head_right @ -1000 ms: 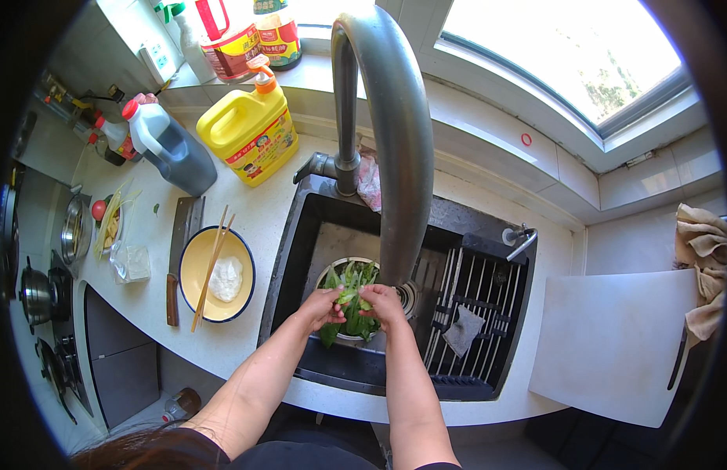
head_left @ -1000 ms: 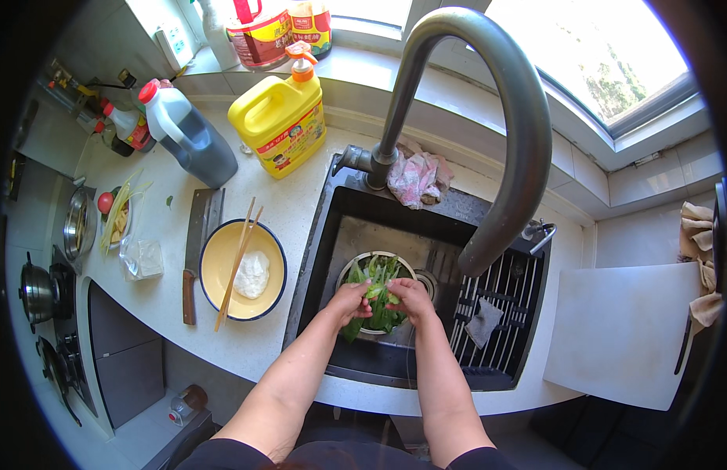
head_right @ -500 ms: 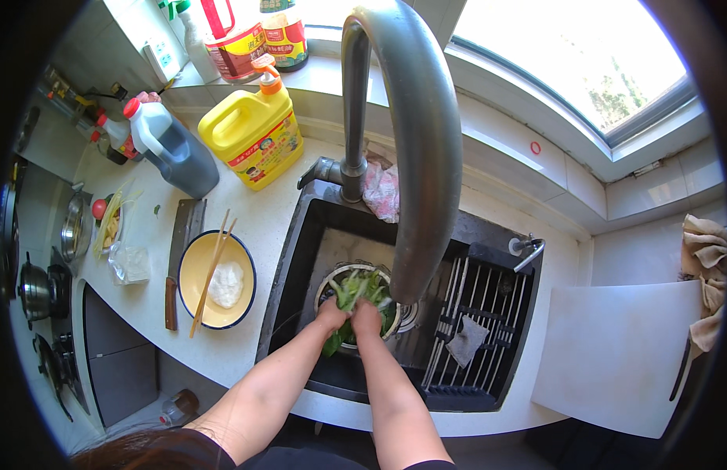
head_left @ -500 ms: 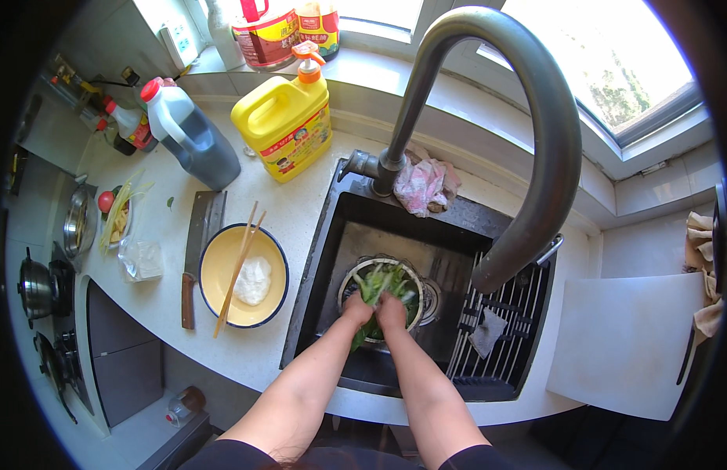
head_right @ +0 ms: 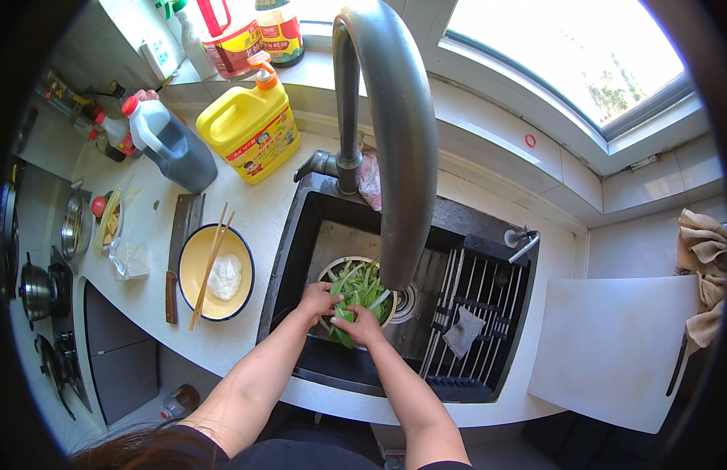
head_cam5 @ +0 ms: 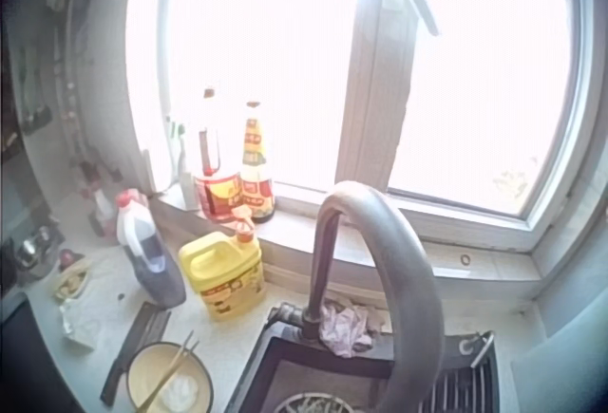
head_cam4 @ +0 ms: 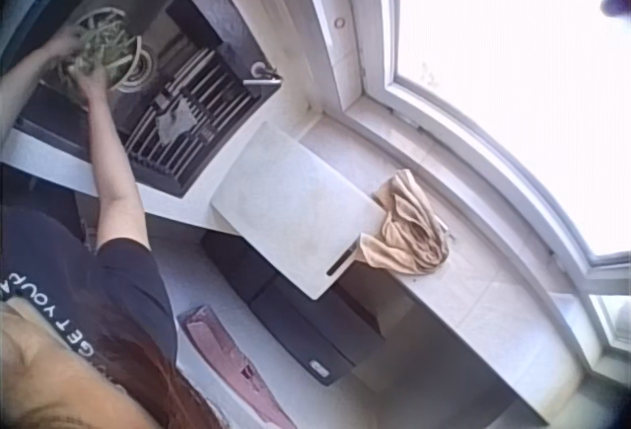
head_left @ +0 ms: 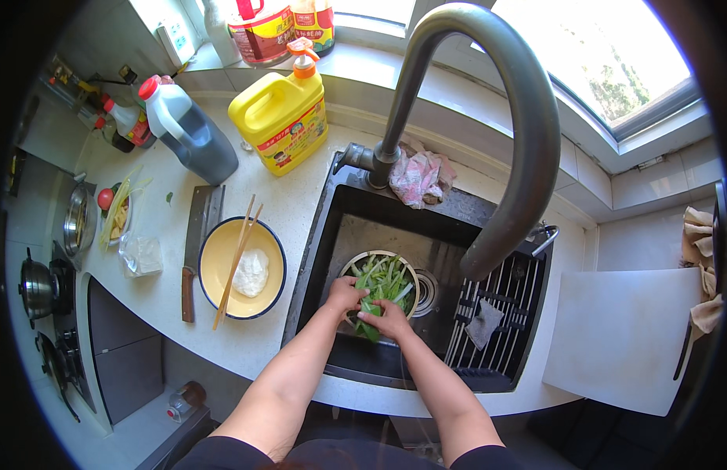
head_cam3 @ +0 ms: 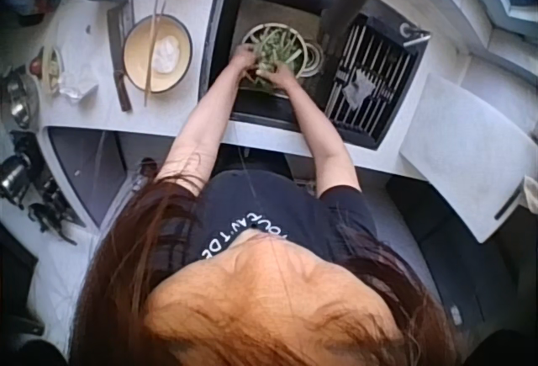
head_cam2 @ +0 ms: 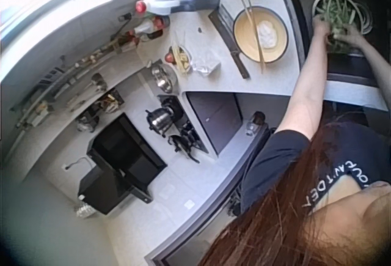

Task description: The person handles a bowl containing white powder with a spoon before placing it on a counter. They then wash green leafy vegetables in a colander under running water in a sink, plucking and cleaning the individual leaves by hand.

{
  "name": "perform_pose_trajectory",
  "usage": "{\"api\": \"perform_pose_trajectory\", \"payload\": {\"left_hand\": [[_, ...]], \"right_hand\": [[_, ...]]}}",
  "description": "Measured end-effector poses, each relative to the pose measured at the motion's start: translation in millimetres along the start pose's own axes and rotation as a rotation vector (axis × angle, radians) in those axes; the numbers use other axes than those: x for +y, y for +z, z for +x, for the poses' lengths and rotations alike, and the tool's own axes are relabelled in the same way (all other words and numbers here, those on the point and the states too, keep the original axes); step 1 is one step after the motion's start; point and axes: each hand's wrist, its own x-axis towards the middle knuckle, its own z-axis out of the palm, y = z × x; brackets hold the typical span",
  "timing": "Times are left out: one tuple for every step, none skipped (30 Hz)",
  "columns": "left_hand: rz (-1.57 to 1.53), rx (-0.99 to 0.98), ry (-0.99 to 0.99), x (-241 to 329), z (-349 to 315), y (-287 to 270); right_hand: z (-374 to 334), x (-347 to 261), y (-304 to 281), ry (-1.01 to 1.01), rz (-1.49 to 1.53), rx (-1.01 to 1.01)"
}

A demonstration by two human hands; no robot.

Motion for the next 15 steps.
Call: {"api": "perform_pose_trajectory", "payload": {"left_hand": [[-0.149, -0.026, -0.028, 6, -3, 1], [-0.147, -0.074, -0.023, 9, -4, 1], [-0.133, -0.054, -0.052, 8, -4, 0], [-0.12, -0.035, -0.082, 7, -4, -2], [-0.106, -0.017, -0.112, 6, -3, -3], [-0.032, 0.011, -0.153, 1, 0, -5], [0.043, 0.037, -0.192, -7, 5, -6], [0.117, 0.064, -0.231, -15, 8, -7], [0.242, 0.123, -0.174, -17, 7, -4], [0.367, 0.183, -0.116, -20, 6, -2], [0.492, 0.242, -0.057, -21, 5, 0], [0.63, 0.267, 0.05, -13, 0, -1], [0.538, 0.299, 0.07, -21, 8, 2], [0.445, 0.331, 0.09, -35, 24, 5], [0.351, 0.358, 0.114, -44, 40, 12]], "right_hand": [[3, 11, 3, -0.035, 0.05, 0.054], [7, 25, 4, -0.07, 0.099, 0.109], [7, 27, 2, -0.106, 0.148, 0.155], [7, 28, -2, -0.099, 0.075, 0.243], [8, 30, -7, -0.092, 0.038, 0.313], [5, 25, -15, -0.057, -0.049, 0.35], [0, 18, -23, -0.022, -0.138, 0.389], [-1, 18, -27, 0.033, -0.165, 0.397], [-2, 19, -31, 0.093, -0.192, 0.408], [-2, 20, -34, 0.153, -0.219, 0.418], [-2, 19, -36, 0.181, -0.176, 0.443], [0, 16, -37, 0.207, -0.132, 0.467], [1, 16, -38, 0.234, -0.088, 0.49], [7, 21, -31, 0.107, -0.059, 0.566], [18, 29, -19, -0.02, -0.031, 0.647]]}}
